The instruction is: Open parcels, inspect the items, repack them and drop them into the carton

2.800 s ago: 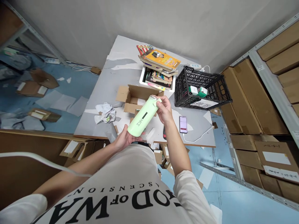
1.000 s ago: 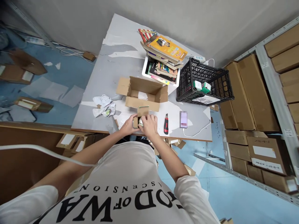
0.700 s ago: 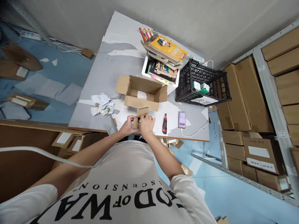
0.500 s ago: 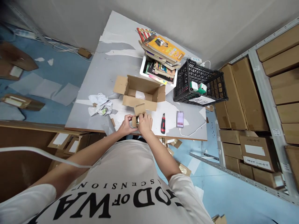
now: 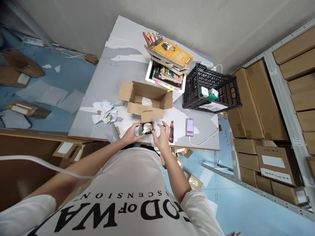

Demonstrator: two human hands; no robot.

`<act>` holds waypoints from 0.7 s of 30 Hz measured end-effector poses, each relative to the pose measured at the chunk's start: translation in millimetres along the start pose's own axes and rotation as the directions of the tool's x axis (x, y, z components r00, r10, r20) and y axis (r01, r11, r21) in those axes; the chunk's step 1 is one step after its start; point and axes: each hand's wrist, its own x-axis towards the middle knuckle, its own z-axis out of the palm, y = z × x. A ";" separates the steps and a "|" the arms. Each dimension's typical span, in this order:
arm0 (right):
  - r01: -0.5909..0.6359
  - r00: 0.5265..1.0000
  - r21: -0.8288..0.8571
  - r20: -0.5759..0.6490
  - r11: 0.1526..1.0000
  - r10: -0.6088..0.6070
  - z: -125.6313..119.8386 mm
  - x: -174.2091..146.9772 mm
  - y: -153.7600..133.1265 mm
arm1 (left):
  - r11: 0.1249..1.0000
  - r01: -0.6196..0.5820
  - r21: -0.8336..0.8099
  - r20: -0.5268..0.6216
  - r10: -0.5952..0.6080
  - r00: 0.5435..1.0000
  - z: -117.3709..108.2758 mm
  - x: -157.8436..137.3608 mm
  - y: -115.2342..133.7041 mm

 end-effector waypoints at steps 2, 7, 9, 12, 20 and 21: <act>-0.085 0.995 0.088 -0.045 0.992 0.089 -1.0 -3.1 7.4 | 0.999 -0.032 0.029 0.013 0.032 0.999 -2.2 0.2 0.1; 0.052 0.939 0.139 0.331 0.989 -0.096 5.8 -4.3 18.5 | 0.997 -0.067 0.043 0.033 0.066 0.997 -2.7 -0.2 0.1; 0.135 0.913 0.106 0.372 0.985 -0.165 9.3 0.6 19.0 | 0.996 -0.080 0.038 0.048 0.078 0.996 -5.3 0.3 0.6; 0.103 0.953 0.189 0.264 0.976 -0.152 14.9 16.7 17.9 | 0.995 -0.096 0.037 0.103 0.091 0.990 -11.9 1.9 2.8; -0.042 0.975 0.530 0.208 0.847 -0.082 22.3 63.5 12.7 | 0.998 -0.052 0.024 0.135 0.048 0.990 -19.9 6.8 6.9; -0.016 0.965 0.508 0.234 0.861 -0.120 21.3 63.7 12.4 | 0.999 -0.051 0.011 0.143 0.049 0.988 -20.1 7.2 7.0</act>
